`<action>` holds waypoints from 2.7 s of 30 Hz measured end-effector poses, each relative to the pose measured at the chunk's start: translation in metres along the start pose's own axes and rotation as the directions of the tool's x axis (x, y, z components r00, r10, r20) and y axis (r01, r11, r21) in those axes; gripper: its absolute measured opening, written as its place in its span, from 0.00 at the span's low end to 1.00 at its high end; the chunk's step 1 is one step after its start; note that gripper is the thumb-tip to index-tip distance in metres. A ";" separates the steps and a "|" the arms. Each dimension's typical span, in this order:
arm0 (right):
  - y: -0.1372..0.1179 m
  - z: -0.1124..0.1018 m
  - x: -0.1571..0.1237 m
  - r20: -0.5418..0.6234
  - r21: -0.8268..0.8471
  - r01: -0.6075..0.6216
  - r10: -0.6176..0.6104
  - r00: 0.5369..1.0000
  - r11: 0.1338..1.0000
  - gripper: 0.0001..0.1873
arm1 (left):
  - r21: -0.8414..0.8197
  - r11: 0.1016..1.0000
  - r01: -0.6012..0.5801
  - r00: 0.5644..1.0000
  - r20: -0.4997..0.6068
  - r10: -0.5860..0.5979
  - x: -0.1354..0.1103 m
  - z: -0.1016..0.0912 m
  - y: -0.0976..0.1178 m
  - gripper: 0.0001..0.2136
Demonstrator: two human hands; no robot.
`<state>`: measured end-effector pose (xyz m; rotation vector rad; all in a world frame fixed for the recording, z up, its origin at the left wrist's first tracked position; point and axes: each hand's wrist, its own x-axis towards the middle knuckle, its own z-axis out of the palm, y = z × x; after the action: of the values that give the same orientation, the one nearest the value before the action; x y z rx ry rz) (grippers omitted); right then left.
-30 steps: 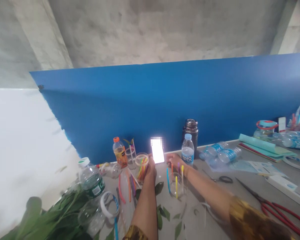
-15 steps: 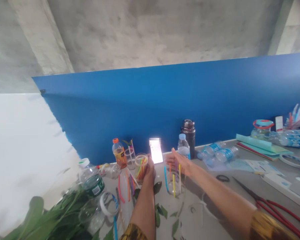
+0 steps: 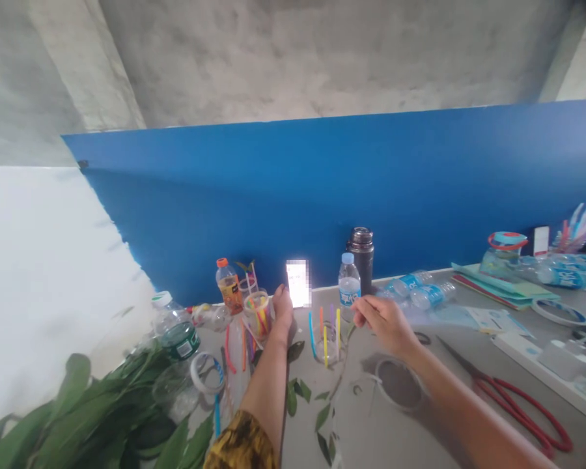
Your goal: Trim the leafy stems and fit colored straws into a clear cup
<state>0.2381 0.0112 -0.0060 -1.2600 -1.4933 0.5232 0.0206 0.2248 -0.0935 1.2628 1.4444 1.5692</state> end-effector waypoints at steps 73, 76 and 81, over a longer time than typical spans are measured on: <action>0.061 0.025 -0.018 0.237 -0.769 0.009 0.272 0.933 0.640 0.24 | 0.254 0.936 -0.243 0.936 0.316 0.157 -0.180 -0.102 0.061 0.12; 0.061 0.020 -0.018 0.239 -0.774 0.017 0.266 0.934 0.633 0.17 | 0.342 0.899 -0.274 0.861 0.503 0.071 -0.167 -0.112 0.061 0.06; 0.065 0.013 -0.017 0.218 -0.784 -0.001 0.277 0.936 0.621 0.15 | 0.350 0.875 -0.333 0.831 0.548 0.097 -0.157 -0.124 0.053 0.09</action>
<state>0.2521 0.0224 -0.0718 -2.0634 -2.0156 0.1538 -0.0374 0.0280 -0.0674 2.0003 1.3521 0.9255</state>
